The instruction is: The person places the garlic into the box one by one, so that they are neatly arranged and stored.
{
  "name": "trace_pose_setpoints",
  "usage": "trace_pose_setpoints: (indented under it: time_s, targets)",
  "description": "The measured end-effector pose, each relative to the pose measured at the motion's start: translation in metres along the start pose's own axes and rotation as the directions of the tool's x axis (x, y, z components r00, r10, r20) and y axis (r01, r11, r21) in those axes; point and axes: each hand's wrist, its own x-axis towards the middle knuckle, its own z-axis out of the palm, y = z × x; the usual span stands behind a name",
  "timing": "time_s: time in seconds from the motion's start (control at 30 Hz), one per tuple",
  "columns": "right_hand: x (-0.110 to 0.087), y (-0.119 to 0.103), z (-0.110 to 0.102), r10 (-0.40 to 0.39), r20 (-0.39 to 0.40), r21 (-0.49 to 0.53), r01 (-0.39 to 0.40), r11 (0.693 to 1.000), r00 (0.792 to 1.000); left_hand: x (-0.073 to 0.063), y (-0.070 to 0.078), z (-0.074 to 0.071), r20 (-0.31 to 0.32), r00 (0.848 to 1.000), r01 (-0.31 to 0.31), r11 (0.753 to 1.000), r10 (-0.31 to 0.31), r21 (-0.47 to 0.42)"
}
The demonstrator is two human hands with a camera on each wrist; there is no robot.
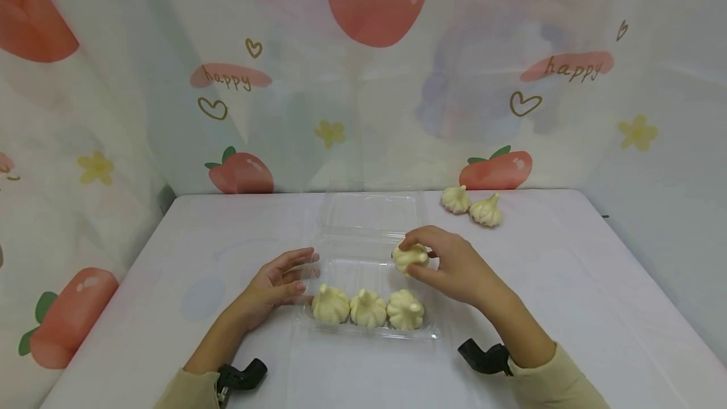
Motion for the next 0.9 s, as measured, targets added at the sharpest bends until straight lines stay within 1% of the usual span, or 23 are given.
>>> trace_pose_setpoints:
  time_s: [0.13,0.27,0.57,0.77,0.9]
  targets:
    - [0.000,0.001,0.002,-0.027,0.003,-0.029,0.027,0.999,1.000,0.000,0.000,0.000,0.001,1.000,0.000,1.000,0.000,-0.002]
    - [0.000,0.001,0.005,-0.044,0.026,-0.076,0.045,0.996,0.999,0.000,0.000,0.000,0.003,1.000,-0.007,1.000,0.007,0.001]
    - [0.000,-0.004,0.007,-0.020,0.116,-0.143,0.036,0.989,0.993,0.000,-0.001,-0.001,0.003,1.000,-0.008,1.000,0.008,0.009]
    - [0.000,-0.005,0.011,-0.036,0.168,-0.186,0.068,0.980,0.985,0.000,-0.001,-0.002,0.003,1.000,-0.010,1.000,0.010,0.012]
    - [0.000,-0.004,0.014,-0.047,0.185,-0.186,0.082,0.979,0.982,0.000,-0.002,-0.002,0.001,1.000,-0.007,1.000,0.007,0.009]
